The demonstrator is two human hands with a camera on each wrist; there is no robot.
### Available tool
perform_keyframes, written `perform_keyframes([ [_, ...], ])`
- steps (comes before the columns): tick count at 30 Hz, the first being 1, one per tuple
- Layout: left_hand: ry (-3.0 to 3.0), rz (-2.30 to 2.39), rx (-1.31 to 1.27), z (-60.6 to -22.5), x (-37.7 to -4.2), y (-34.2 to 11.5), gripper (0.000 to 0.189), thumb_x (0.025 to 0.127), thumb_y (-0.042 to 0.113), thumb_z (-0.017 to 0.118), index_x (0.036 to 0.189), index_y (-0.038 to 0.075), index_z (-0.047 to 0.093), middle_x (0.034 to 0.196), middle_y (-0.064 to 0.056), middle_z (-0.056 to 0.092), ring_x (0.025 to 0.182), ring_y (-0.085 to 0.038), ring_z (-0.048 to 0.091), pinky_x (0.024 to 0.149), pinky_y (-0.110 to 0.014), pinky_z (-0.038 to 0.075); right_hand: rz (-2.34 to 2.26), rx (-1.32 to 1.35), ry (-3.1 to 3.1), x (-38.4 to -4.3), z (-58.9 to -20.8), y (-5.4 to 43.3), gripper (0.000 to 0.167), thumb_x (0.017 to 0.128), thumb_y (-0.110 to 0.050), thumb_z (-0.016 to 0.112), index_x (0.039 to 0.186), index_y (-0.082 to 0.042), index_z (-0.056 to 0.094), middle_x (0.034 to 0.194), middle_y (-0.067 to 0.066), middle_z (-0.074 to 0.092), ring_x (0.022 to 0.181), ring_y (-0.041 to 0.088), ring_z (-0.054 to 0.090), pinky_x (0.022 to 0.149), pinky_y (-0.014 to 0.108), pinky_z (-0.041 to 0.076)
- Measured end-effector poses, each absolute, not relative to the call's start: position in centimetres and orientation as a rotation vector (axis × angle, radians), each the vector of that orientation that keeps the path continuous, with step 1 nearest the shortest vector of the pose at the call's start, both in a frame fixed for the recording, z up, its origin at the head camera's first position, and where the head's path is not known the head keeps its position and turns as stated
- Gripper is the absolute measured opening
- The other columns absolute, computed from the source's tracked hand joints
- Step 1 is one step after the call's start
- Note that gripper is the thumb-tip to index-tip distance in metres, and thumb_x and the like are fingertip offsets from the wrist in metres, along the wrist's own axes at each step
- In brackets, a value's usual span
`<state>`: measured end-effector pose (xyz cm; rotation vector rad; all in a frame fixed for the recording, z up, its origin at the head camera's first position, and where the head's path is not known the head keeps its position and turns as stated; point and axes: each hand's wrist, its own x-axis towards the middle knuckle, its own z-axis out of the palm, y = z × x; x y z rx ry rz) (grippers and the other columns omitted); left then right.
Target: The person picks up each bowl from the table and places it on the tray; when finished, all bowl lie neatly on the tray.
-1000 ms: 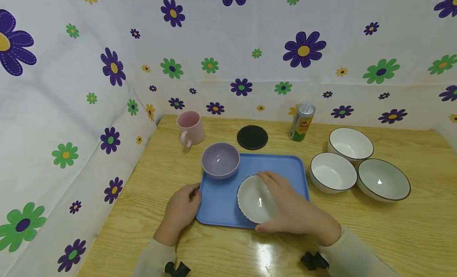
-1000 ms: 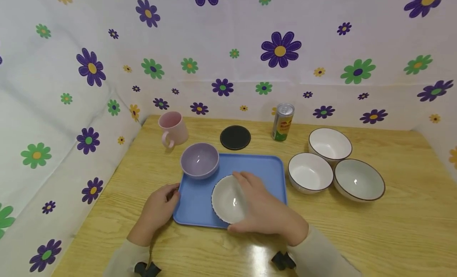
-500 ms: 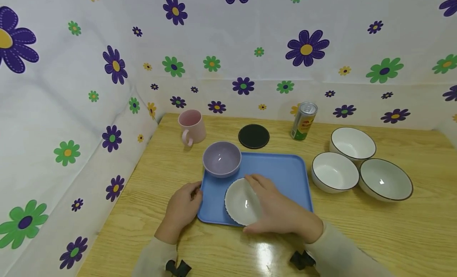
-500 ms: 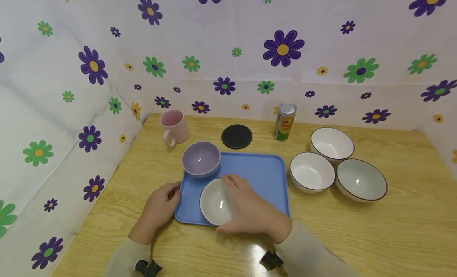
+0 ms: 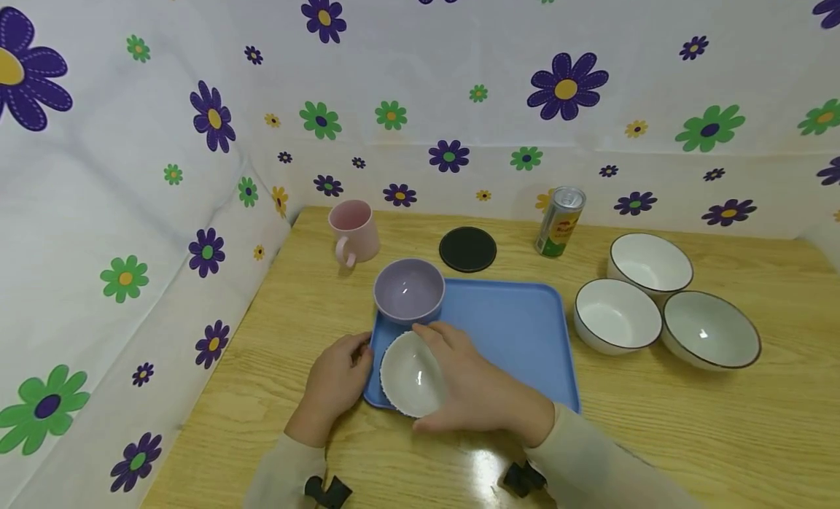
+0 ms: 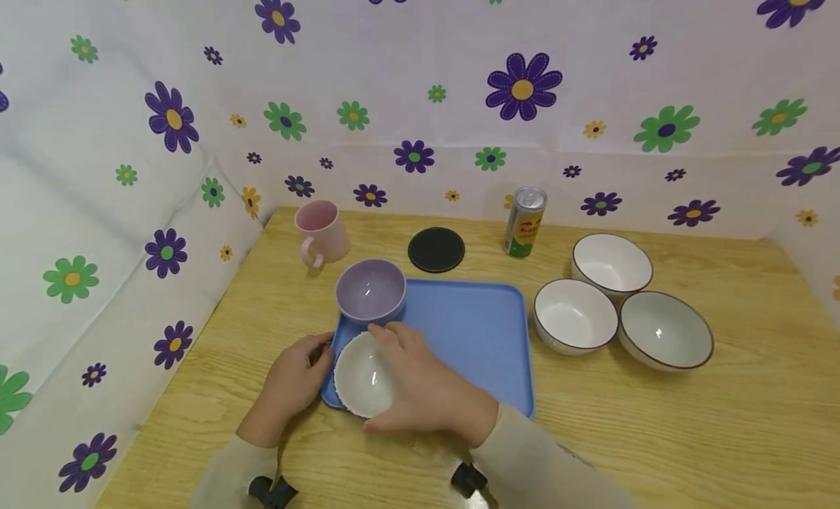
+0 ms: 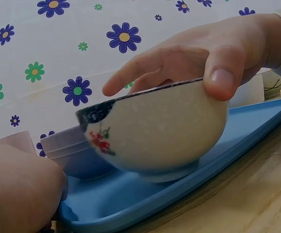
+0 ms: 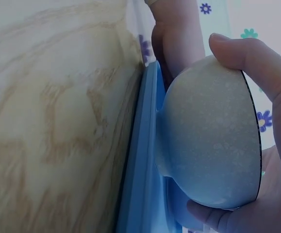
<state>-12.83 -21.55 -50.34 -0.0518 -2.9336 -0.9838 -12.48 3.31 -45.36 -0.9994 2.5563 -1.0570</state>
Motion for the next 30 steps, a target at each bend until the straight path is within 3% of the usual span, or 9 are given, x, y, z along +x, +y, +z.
perform_keyframes([
  [9, -2.951, -0.991, -0.041, -50.2, -12.9, -21.4, 0.034, 0.099, 0.020, 0.059, 0.129, 0.007, 0.069, 0.102, -0.004, 0.068, 0.091, -0.021, 0.061, 0.082, -0.043, 0.053, -1.036, -0.999, 2.556, -12.6, -45.5, 2.0, 0.123, 0.062, -0.047, 0.092, 0.158, -0.008, 0.024, 0.153, 0.022, 0.029, 0.139, 0.039, 0.032, 0.101, 0.057, 0.047],
  [17, -2.951, -1.028, -0.039, -50.2, -12.8, -21.5, 0.034, 0.102, 0.020, 0.057, 0.132, 0.007, 0.067, 0.125, -0.012, 0.068, 0.120, -0.033, 0.062, 0.102, -0.053, 0.049, -1.049, -0.977, 2.563, -12.8, -45.5, 1.2, 0.124, 0.062, -0.048, 0.092, 0.157, -0.007, 0.025, 0.153, 0.024, 0.029, 0.137, 0.041, 0.033, 0.101, 0.056, 0.047],
  [30, -2.956, -1.049, -0.056, -50.5, -12.9, -22.0, 0.032, 0.103, 0.017, 0.055, 0.131, 0.007, 0.067, 0.127, -0.013, 0.067, 0.122, -0.035, 0.061, 0.105, -0.053, 0.047, -1.069, -0.853, 2.545, -13.0, -45.5, -0.2, 0.126, 0.065, -0.052, 0.091, 0.159, -0.007, 0.021, 0.154, 0.023, 0.028, 0.140, 0.036, 0.030, 0.105, 0.053, 0.045],
])
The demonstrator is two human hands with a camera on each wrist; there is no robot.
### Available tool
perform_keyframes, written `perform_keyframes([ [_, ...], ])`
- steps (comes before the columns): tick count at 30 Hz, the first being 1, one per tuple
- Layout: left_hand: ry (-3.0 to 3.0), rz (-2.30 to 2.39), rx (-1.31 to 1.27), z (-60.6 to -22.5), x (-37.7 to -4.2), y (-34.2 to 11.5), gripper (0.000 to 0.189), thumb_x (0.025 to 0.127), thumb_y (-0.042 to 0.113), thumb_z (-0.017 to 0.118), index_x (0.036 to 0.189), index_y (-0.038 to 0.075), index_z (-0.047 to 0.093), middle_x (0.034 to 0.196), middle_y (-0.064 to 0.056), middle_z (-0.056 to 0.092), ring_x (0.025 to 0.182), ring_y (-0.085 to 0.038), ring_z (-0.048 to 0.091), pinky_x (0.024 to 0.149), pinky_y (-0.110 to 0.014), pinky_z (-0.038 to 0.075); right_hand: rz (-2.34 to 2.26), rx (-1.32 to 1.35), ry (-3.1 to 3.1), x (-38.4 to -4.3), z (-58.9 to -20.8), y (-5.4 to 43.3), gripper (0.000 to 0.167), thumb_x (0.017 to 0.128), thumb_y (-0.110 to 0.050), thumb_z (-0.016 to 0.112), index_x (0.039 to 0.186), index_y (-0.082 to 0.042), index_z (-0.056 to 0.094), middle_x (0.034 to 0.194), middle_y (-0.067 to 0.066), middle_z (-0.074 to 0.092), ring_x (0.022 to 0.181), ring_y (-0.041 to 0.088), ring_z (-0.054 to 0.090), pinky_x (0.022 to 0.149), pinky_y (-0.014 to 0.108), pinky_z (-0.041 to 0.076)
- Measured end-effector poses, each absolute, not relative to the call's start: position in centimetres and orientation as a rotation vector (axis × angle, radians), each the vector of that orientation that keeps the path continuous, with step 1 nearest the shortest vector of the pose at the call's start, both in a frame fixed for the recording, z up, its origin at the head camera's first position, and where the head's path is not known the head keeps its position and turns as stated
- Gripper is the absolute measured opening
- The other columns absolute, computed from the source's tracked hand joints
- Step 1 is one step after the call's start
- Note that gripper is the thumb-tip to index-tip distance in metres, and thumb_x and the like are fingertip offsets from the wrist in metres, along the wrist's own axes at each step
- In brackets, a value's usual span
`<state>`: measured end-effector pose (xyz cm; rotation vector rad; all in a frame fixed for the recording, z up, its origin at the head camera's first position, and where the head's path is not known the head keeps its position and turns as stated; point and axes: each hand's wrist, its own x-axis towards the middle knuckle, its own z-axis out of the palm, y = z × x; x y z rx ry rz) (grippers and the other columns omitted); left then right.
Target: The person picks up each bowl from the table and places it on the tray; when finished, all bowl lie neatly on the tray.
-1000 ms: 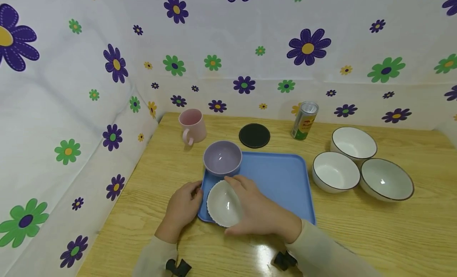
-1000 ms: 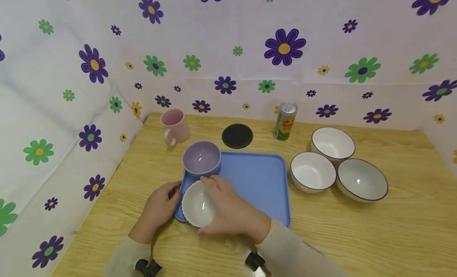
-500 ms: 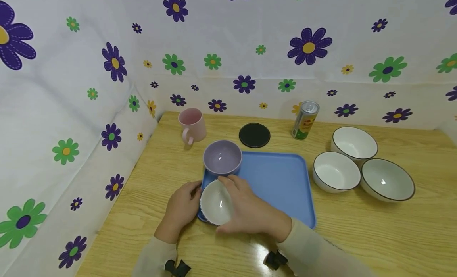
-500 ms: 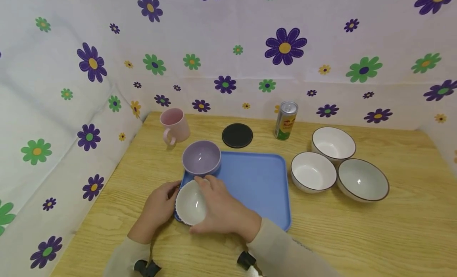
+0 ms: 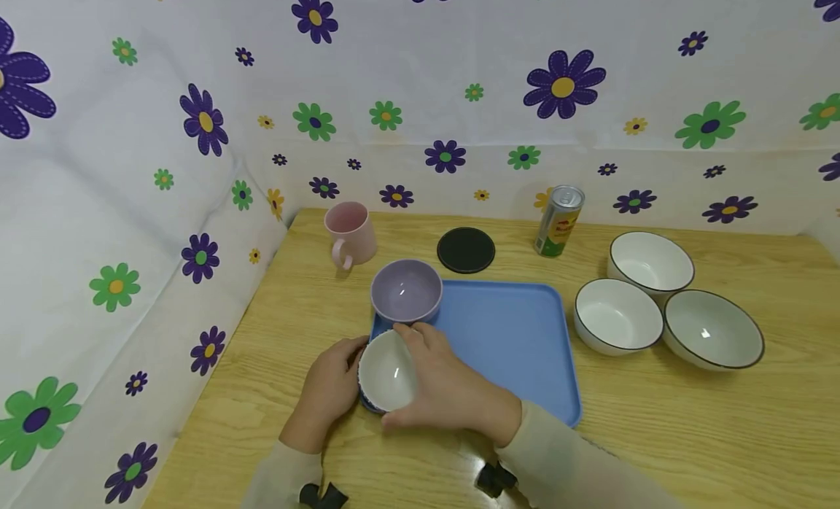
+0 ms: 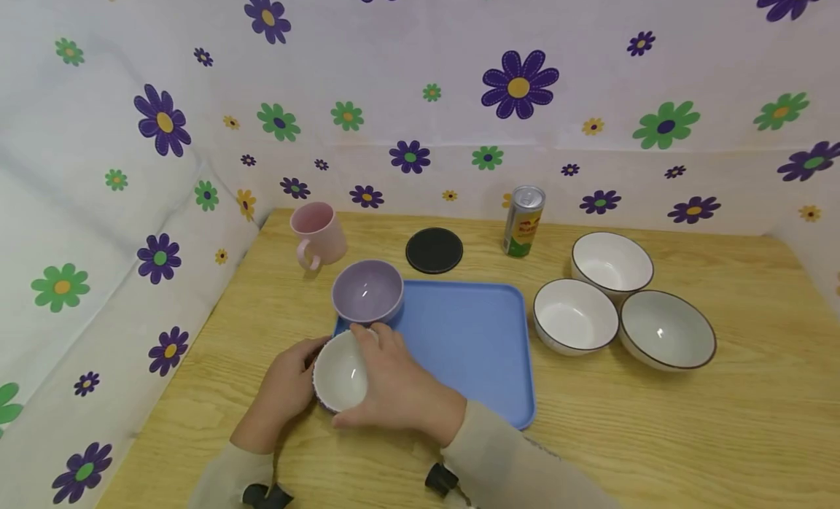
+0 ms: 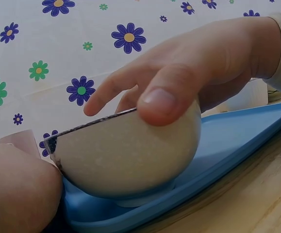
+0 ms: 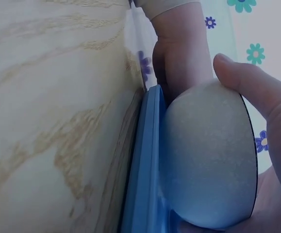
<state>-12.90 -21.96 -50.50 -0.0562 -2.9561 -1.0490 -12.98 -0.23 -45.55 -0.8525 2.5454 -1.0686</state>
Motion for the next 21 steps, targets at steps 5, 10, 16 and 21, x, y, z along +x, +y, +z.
perform_keyframes([
  [5, -2.966, -1.059, -0.038, -50.5, -12.9, -21.8, 0.033, 0.103, 0.018, 0.054, 0.132, 0.007, 0.067, 0.128, -0.013, 0.067, 0.123, -0.034, 0.060, 0.105, -0.053, 0.047, -1.072, -0.763, 2.535, -12.8, -45.3, -0.7, 0.128, 0.066, -0.052, 0.092, 0.161, -0.008, 0.017, 0.156, 0.025, 0.024, 0.140, 0.039, 0.030, 0.103, 0.055, 0.046],
  [10, -2.976, -1.078, -0.021, -50.5, -12.9, -21.7, 0.033, 0.104, 0.018, 0.053, 0.132, 0.008, 0.066, 0.130, -0.013, 0.066, 0.124, -0.035, 0.060, 0.106, -0.054, 0.046, -1.044, -0.752, 2.542, -12.7, -45.3, -0.8, 0.128, 0.068, -0.055, 0.090, 0.161, -0.009, 0.016, 0.156, 0.026, 0.023, 0.140, 0.041, 0.031, 0.103, 0.055, 0.047],
  [16, -2.968, -1.091, -0.018, -50.5, -12.8, -21.6, 0.033, 0.103, 0.018, 0.054, 0.132, 0.007, 0.066, 0.130, -0.013, 0.066, 0.125, -0.035, 0.059, 0.107, -0.054, 0.045, -1.145, -0.744, 2.471, -13.0, -45.4, 0.1, 0.110, 0.085, -0.059, 0.074, 0.161, -0.008, 0.013, 0.157, 0.021, 0.027, 0.140, 0.035, 0.035, 0.108, 0.053, 0.042],
  [21, -2.959, -1.084, -0.014, -50.3, -12.8, -21.6, 0.033, 0.102, 0.017, 0.055, 0.132, 0.007, 0.066, 0.129, -0.013, 0.067, 0.125, -0.035, 0.059, 0.107, -0.054, 0.045, -1.210, -0.766, 2.413, -13.2, -45.4, 1.0, 0.096, 0.096, -0.054, 0.062, 0.161, -0.004, 0.012, 0.160, 0.019, 0.026, 0.145, 0.032, 0.031, 0.115, 0.053, 0.035],
])
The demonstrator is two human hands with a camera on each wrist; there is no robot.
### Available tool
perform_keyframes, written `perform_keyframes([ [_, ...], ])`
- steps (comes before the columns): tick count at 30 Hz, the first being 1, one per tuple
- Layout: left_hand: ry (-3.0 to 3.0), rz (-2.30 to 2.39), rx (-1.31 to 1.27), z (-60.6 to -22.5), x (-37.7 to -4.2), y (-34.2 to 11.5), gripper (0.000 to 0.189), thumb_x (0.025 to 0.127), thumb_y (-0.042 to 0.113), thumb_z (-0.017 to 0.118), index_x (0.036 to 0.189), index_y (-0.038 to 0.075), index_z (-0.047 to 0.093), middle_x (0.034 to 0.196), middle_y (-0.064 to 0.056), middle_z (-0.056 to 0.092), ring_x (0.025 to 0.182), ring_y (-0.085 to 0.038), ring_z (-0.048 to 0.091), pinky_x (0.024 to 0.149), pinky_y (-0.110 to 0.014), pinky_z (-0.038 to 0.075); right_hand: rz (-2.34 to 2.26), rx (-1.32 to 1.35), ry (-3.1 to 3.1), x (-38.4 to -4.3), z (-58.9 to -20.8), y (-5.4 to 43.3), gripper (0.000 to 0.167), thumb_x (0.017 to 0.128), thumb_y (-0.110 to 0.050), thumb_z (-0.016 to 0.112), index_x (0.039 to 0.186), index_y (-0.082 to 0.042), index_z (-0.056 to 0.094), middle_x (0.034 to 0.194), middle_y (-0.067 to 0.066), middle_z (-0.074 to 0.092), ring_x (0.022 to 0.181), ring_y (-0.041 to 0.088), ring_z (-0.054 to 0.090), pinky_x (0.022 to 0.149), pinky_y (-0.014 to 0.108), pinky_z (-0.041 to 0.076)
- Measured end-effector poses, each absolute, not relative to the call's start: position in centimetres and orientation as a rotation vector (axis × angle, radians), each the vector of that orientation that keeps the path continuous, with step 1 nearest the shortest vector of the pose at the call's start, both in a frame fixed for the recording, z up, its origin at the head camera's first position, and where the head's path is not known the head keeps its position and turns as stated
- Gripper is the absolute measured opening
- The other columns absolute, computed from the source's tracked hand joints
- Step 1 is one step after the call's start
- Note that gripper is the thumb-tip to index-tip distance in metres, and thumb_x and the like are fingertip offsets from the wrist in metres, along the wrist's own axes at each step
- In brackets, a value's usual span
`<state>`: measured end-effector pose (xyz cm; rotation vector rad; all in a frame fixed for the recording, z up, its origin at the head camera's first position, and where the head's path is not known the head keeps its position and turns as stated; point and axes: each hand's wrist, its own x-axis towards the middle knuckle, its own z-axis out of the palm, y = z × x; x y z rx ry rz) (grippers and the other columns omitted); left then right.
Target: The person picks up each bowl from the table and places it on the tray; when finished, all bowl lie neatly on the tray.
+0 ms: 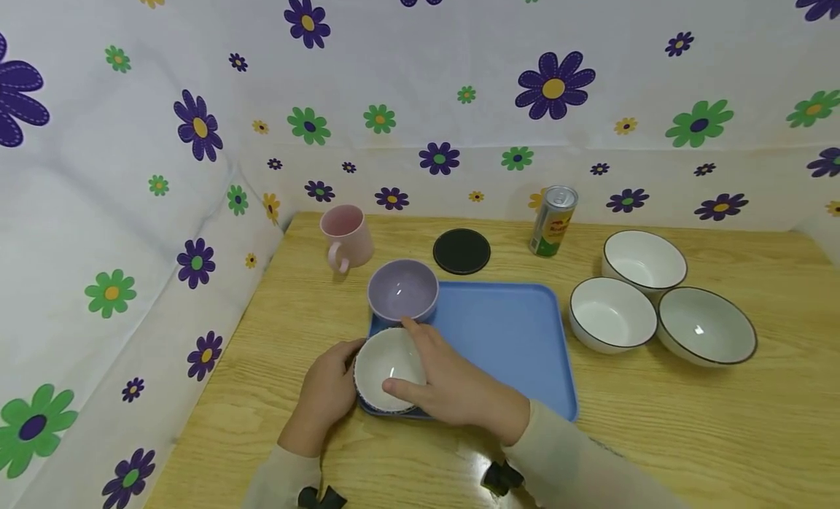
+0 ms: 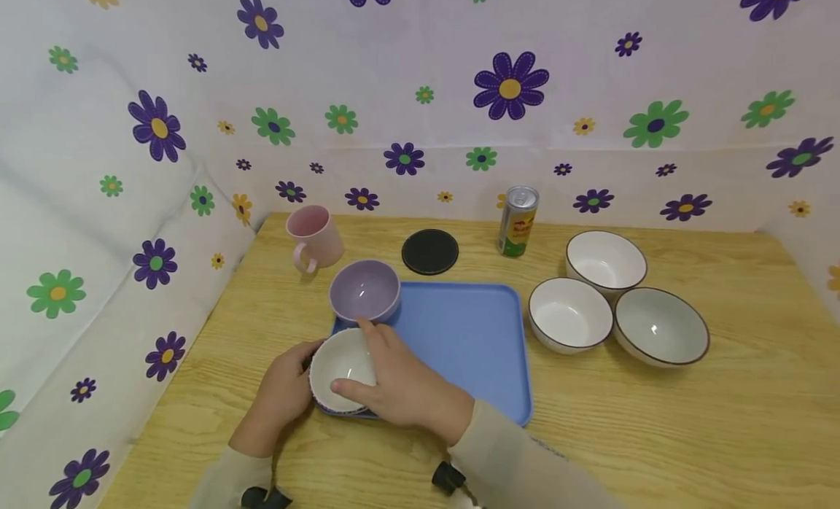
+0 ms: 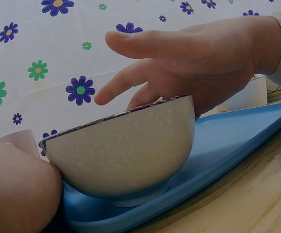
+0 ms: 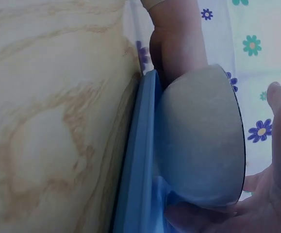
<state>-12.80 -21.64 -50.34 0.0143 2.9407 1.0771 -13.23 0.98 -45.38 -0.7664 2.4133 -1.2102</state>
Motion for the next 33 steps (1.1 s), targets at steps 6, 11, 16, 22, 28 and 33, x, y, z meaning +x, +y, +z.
perform_keyframes([
  [6, 2.945, 1.068, 0.016, -50.4, -12.8, -21.7, 0.033, 0.103, 0.016, 0.054, 0.132, 0.006, 0.066, 0.127, -0.014, 0.068, 0.123, -0.035, 0.060, 0.106, -0.054, 0.046, -1.155, -0.799, 2.472, -13.2, -44.6, 2.4, 0.086, 0.099, -0.048, 0.061, 0.161, -0.007, 0.019, 0.161, 0.013, 0.030, 0.147, 0.026, 0.032, 0.117, 0.048, 0.035],
  [11, 2.944, 1.051, 0.022, -50.5, -12.8, -21.7, 0.034, 0.103, 0.015, 0.053, 0.132, 0.005, 0.065, 0.126, -0.014, 0.068, 0.123, -0.035, 0.060, 0.106, -0.053, 0.046, -1.062, -0.919, 2.542, -13.1, -43.7, 4.7, 0.071, 0.098, -0.044, 0.063, 0.156, -0.012, 0.037, 0.154, 0.004, 0.044, 0.142, 0.019, 0.042, 0.115, 0.044, 0.039],
  [16, 2.949, 1.040, 0.022, -50.4, -12.8, -21.6, 0.034, 0.103, 0.016, 0.052, 0.133, 0.005, 0.065, 0.125, -0.013, 0.068, 0.123, -0.035, 0.060, 0.106, -0.053, 0.046, -1.032, -0.991, 2.631, -12.9, -42.8, 7.2, 0.065, 0.097, -0.046, 0.064, 0.152, -0.018, 0.045, 0.151, 0.000, 0.048, 0.139, 0.018, 0.045, 0.113, 0.045, 0.042],
  [22, 2.930, 1.060, 0.014, -50.6, -12.7, -21.5, 0.034, 0.103, 0.015, 0.053, 0.133, 0.006, 0.065, 0.128, -0.013, 0.067, 0.125, -0.035, 0.059, 0.107, -0.054, 0.045, -1.228, -1.159, 2.734, -12.8, -42.4, 10.5, 0.045, 0.092, -0.027, 0.074, 0.134, -0.016, 0.063, 0.135, 0.000, 0.063, 0.126, 0.019, 0.059, 0.103, 0.045, 0.050],
  [28, 2.928, 1.061, 0.012, -50.6, -12.7, -21.4, 0.034, 0.103, 0.015, 0.053, 0.134, 0.006, 0.064, 0.131, -0.014, 0.066, 0.127, -0.036, 0.057, 0.108, -0.054, 0.044, -1.147, -1.143, 2.866, -12.9, -41.6, 14.1, 0.052, 0.083, -0.031, 0.083, 0.129, -0.015, 0.066, 0.130, -0.002, 0.065, 0.123, 0.020, 0.061, 0.100, 0.044, 0.053],
  [33, 2.928, 1.061, -0.010, -50.4, -12.6, -21.4, 0.035, 0.103, 0.015, 0.053, 0.135, 0.006, 0.063, 0.133, -0.015, 0.064, 0.128, -0.037, 0.056, 0.109, -0.055, 0.042, -1.041, -0.981, 2.912, -13.3, -41.7, 16.6, 0.062, 0.083, -0.037, 0.083, 0.136, -0.014, 0.060, 0.136, 0.003, 0.061, 0.121, 0.026, 0.061, 0.097, 0.049, 0.054],
])
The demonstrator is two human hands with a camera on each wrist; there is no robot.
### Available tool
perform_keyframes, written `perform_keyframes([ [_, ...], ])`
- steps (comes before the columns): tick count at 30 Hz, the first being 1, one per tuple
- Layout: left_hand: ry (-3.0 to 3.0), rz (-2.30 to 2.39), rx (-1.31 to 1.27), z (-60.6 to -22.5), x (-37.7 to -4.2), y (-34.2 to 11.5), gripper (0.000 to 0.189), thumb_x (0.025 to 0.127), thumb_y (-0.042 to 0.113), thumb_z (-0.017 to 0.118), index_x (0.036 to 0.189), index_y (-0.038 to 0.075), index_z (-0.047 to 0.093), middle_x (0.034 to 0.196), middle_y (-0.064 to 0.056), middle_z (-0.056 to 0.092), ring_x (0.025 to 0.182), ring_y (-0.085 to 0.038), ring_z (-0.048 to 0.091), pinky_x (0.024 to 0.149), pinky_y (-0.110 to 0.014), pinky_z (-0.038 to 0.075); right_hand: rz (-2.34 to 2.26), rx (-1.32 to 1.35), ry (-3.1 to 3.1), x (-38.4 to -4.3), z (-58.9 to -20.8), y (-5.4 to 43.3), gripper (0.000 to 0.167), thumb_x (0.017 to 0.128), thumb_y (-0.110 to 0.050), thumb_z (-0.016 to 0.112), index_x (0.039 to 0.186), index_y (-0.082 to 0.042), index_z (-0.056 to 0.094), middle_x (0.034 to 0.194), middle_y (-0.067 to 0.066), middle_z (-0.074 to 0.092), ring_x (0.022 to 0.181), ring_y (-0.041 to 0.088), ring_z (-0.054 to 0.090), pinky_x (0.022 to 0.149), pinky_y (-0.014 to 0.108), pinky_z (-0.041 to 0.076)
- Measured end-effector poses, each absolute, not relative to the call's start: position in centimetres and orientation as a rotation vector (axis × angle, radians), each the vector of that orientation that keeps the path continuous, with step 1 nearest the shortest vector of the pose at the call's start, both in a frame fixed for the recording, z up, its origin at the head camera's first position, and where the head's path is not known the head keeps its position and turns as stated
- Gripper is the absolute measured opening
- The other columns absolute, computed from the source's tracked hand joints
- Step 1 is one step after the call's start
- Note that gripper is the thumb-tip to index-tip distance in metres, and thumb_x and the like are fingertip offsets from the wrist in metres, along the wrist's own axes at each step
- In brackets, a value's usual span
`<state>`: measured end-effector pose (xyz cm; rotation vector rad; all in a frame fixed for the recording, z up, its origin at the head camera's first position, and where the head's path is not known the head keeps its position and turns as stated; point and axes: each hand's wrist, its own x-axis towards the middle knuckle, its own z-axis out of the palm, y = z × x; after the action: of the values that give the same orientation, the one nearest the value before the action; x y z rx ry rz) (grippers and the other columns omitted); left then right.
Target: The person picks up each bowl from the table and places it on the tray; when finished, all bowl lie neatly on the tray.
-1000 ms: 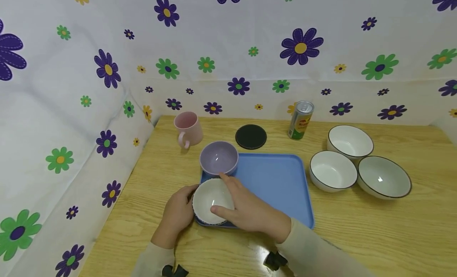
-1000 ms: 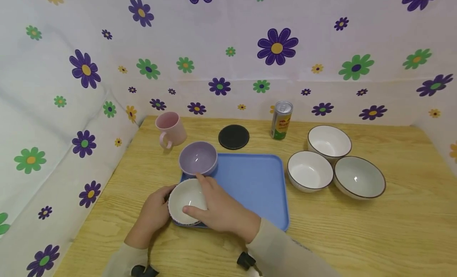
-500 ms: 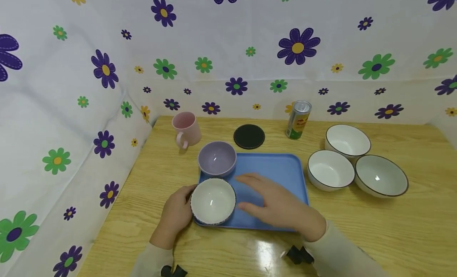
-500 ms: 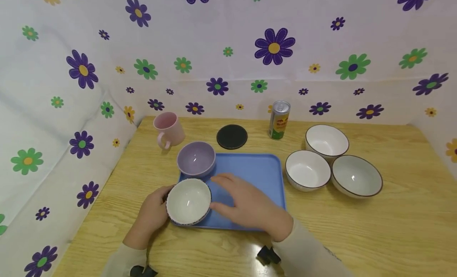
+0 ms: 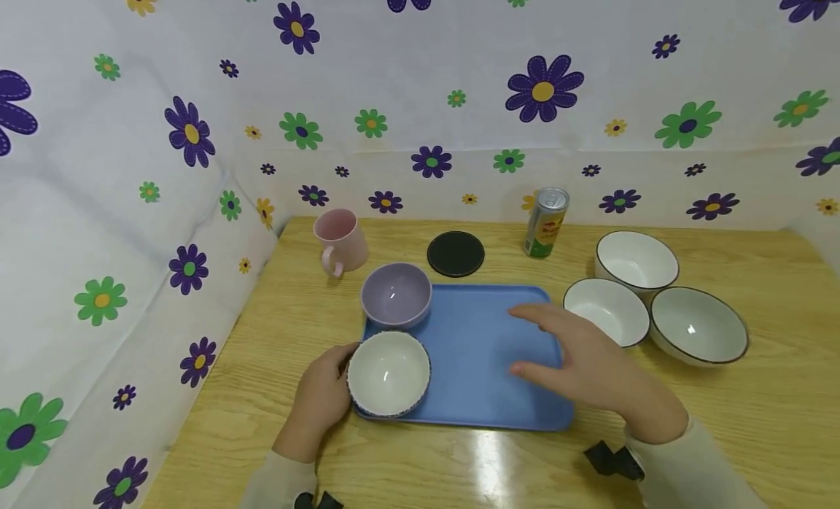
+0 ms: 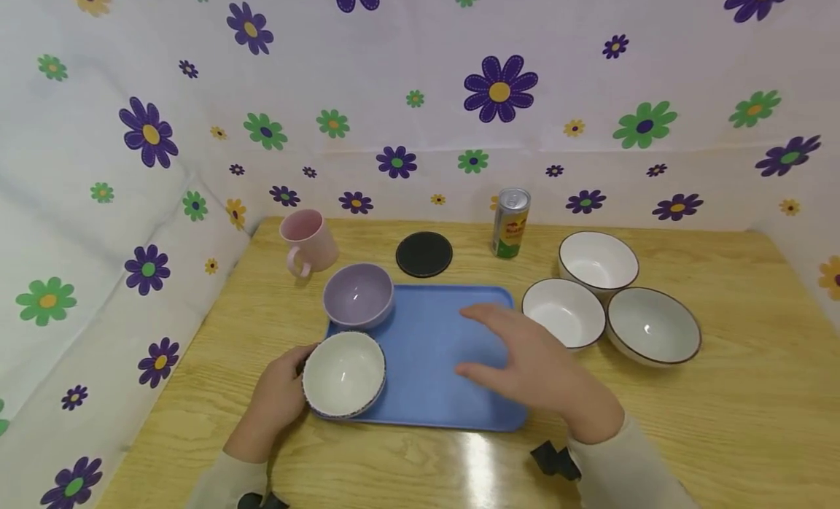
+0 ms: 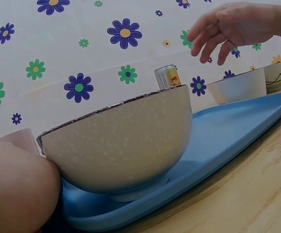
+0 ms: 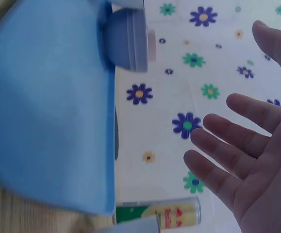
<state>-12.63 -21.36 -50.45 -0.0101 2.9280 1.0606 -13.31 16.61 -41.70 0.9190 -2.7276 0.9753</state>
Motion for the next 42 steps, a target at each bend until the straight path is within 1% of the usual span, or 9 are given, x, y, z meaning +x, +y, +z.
perform_keyframes([
  [7, 2.895, 1.092, -0.044, -50.7, -12.2, -21.3, 0.035, 0.104, 0.015, 0.053, 0.136, 0.006, 0.063, 0.133, -0.014, 0.064, 0.129, -0.037, 0.056, 0.109, -0.055, 0.042, 0.967, 0.764, -2.784, -13.0, -42.3, 19.4, 0.066, 0.083, -0.036, 0.083, 0.140, -0.013, 0.058, 0.144, 0.007, 0.054, 0.132, 0.028, 0.051, 0.102, 0.052, 0.047],
  [10, 2.897, 1.081, -0.043, -50.7, -12.1, -21.2, 0.035, 0.104, 0.016, 0.053, 0.136, 0.005, 0.063, 0.132, -0.014, 0.065, 0.128, -0.037, 0.056, 0.109, -0.055, 0.043, 0.980, 0.683, -2.785, -12.8, -42.4, 20.8, 0.070, 0.081, -0.033, 0.086, 0.142, -0.013, 0.056, 0.145, 0.007, 0.053, 0.133, 0.029, 0.048, 0.105, 0.038, 0.045],
  [16, 2.916, 1.069, -0.029, -50.6, -12.3, -21.4, 0.035, 0.104, 0.016, 0.053, 0.136, 0.005, 0.063, 0.133, -0.015, 0.064, 0.129, -0.037, 0.056, 0.109, -0.055, 0.043, 1.008, 0.581, -2.767, -12.9, -42.7, 23.7, 0.086, 0.077, -0.025, 0.089, 0.149, -0.008, 0.045, 0.147, 0.017, 0.048, 0.133, 0.041, 0.042, 0.110, 0.049, 0.038],
  [18, 2.916, 1.073, -0.027, -50.6, -12.3, -21.5, 0.035, 0.104, 0.016, 0.053, 0.136, 0.006, 0.063, 0.133, -0.015, 0.064, 0.129, -0.037, 0.056, 0.110, -0.055, 0.042, 0.998, 0.559, -2.751, -12.9, -42.7, 24.5, 0.089, 0.074, -0.023, 0.091, 0.149, -0.008, 0.045, 0.147, 0.020, 0.048, 0.131, 0.044, 0.042, 0.111, 0.047, 0.037],
  [22, 2.910, 1.091, -0.017, -50.8, -12.4, -21.6, 0.035, 0.104, 0.017, 0.053, 0.136, 0.005, 0.063, 0.134, -0.014, 0.064, 0.129, -0.036, 0.056, 0.110, -0.054, 0.042, 0.968, 0.513, -2.739, -12.9, -42.6, 26.0, 0.092, 0.070, -0.022, 0.093, 0.148, -0.008, 0.047, 0.147, 0.021, 0.048, 0.131, 0.044, 0.043, 0.115, 0.029, 0.030],
  [25, 2.914, 1.094, -0.015, -50.9, -12.4, -21.6, 0.035, 0.104, 0.017, 0.053, 0.135, 0.005, 0.063, 0.133, -0.014, 0.064, 0.129, -0.036, 0.056, 0.109, -0.054, 0.043, 0.987, 0.493, -2.756, -13.0, -42.6, 27.3, 0.096, 0.070, -0.021, 0.093, 0.150, -0.005, 0.043, 0.148, 0.025, 0.044, 0.133, 0.049, 0.039, 0.119, 0.047, 0.027],
  [28, 2.919, 1.085, -0.015, -50.9, -12.4, -21.6, 0.035, 0.104, 0.017, 0.053, 0.135, 0.006, 0.063, 0.133, -0.014, 0.064, 0.129, -0.036, 0.056, 0.109, -0.054, 0.043, 0.974, 0.456, -2.776, -13.2, -42.9, 28.9, 0.100, 0.069, -0.022, 0.093, 0.150, 0.002, 0.039, 0.147, 0.034, 0.040, 0.132, 0.058, 0.034, 0.112, 0.072, 0.022],
  [34, 2.923, 1.076, -0.002, -50.6, -12.5, -21.5, 0.035, 0.104, 0.016, 0.052, 0.136, 0.005, 0.063, 0.134, -0.015, 0.064, 0.129, -0.036, 0.056, 0.110, -0.054, 0.043, 0.836, 0.222, -2.875, -13.2, -43.4, 32.2, 0.110, 0.071, -0.033, 0.091, 0.154, 0.006, 0.030, 0.151, 0.039, 0.030, 0.136, 0.063, 0.024, 0.108, 0.079, 0.014],
  [42, 2.928, 1.051, 0.001, -50.4, -12.8, -21.5, 0.036, 0.104, 0.017, 0.052, 0.136, 0.004, 0.063, 0.133, -0.016, 0.064, 0.128, -0.037, 0.056, 0.109, -0.054, 0.043, 0.636, -0.007, -2.973, -12.8, -43.9, 34.6, 0.122, 0.073, -0.045, 0.086, 0.157, 0.006, 0.014, 0.154, 0.043, 0.012, 0.136, 0.068, 0.015, 0.099, 0.086, 0.017],
])
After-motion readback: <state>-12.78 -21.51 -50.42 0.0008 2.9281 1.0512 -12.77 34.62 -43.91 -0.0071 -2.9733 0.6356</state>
